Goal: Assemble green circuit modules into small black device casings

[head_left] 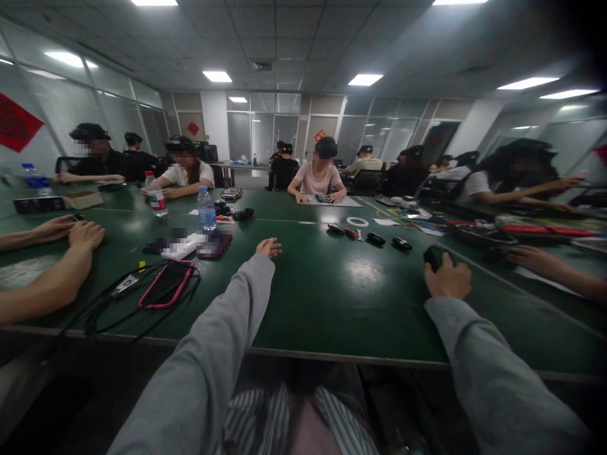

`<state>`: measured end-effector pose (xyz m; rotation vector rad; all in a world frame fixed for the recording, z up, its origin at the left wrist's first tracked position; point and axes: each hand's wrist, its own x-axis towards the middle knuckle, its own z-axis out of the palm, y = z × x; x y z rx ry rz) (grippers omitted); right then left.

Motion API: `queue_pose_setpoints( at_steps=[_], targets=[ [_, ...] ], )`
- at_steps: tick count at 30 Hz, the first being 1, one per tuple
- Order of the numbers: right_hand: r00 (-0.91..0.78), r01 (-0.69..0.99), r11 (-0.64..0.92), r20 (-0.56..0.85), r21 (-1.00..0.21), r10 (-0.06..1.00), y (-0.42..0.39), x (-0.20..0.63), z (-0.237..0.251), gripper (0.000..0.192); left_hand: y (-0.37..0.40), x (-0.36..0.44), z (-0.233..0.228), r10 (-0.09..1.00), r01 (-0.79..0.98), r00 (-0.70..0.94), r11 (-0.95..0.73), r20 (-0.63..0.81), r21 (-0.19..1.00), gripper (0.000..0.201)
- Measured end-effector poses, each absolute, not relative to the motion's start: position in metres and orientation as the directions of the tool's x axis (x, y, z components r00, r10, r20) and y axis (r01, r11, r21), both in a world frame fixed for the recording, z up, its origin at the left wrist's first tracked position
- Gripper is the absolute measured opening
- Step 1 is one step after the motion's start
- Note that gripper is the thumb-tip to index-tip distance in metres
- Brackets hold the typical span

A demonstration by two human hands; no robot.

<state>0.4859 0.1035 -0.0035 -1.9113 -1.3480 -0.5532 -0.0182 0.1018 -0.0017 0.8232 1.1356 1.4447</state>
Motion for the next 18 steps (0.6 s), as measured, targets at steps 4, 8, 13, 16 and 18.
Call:
queue_pose_setpoints(
  at_steps=[4,8,13,16,18],
  targets=[
    [0.152,0.96,0.059,0.683,-0.275,0.715,0.102,0.361,0.007,0.055,0.094,-0.007,0.002,0.992,-0.35,-0.099,0.035,-0.074,0.936,0.035],
    [-0.186,0.831,0.47,0.647,-0.298,0.739,0.083,0.233,0.007,0.053,0.092,0.013,0.003,0.995,-0.326,-0.036,0.079,-0.096,0.942,0.057],
    [-0.34,0.616,0.659,0.609,-0.431,0.717,0.058,0.153,0.0,0.054,0.108,0.027,-0.011,0.982,-0.443,-0.187,-0.095,0.012,0.891,0.049],
    [-0.332,0.533,0.67,0.601,-0.516,0.727,0.053,0.15,-0.003,0.06,0.116,0.025,-0.018,0.971,-0.529,-0.239,-0.137,0.008,0.837,0.037],
    [-0.303,0.481,0.654,0.589,-0.584,0.749,0.056,0.155,-0.004,0.066,0.116,0.021,-0.018,0.972,-0.542,-0.235,-0.116,-0.018,0.832,0.036]
  ],
)
